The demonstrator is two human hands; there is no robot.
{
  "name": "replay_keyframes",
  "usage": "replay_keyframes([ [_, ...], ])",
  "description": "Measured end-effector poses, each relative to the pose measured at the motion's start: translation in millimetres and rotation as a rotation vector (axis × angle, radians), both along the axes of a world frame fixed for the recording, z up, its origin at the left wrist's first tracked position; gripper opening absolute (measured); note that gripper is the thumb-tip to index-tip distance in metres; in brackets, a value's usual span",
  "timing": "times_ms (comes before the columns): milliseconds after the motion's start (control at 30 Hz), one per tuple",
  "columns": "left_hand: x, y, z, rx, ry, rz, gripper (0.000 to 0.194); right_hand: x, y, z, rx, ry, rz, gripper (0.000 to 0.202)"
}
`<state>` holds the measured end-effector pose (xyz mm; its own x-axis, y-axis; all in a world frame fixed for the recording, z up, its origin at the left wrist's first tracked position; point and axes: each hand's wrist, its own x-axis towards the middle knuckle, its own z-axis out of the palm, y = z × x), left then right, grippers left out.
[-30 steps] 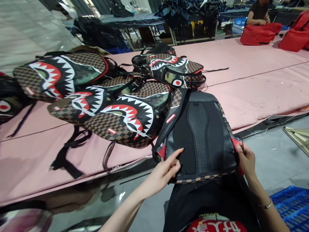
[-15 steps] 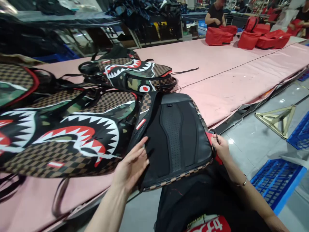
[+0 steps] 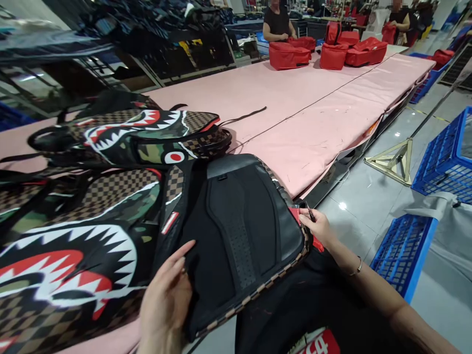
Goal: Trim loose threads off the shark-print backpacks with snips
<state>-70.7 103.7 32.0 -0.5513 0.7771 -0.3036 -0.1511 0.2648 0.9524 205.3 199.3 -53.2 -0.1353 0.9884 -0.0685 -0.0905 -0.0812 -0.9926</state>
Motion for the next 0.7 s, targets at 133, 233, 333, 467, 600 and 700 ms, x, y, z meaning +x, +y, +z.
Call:
replay_keyframes([
  [133, 16, -5, 14.0, -0.171, 0.878, -0.144, 0.052, 7, -11, 1.9, 0.035, -0.057, -0.026, 0.029],
  [233, 47, -11, 14.8, 0.077, 1.287, -0.32, 0.045, 15, -29, 1.0, 0.041, -0.15, -0.08, 0.025],
  [333, 81, -7, 3.2, 0.344, 1.33, -0.815, 0.043, 21, -48, 2.8, 0.062, -0.247, -0.121, 0.019],
  [467, 110, 12, -14.8, 0.401, 1.427, -1.002, 0.038, 25, -62, 8.5, 0.152, -0.265, -0.081, 0.012],
  [600, 119, 23, -26.4, 0.441, 1.528, -1.01, 0.033, 26, -63, 8.0, 0.198, -0.217, -0.077, 0.01],
  [700, 120, 27, -34.3, 0.464, 1.496, -0.946, 0.034, 26, -60, 6.3, 0.199, -0.2, -0.099, 0.01],
])
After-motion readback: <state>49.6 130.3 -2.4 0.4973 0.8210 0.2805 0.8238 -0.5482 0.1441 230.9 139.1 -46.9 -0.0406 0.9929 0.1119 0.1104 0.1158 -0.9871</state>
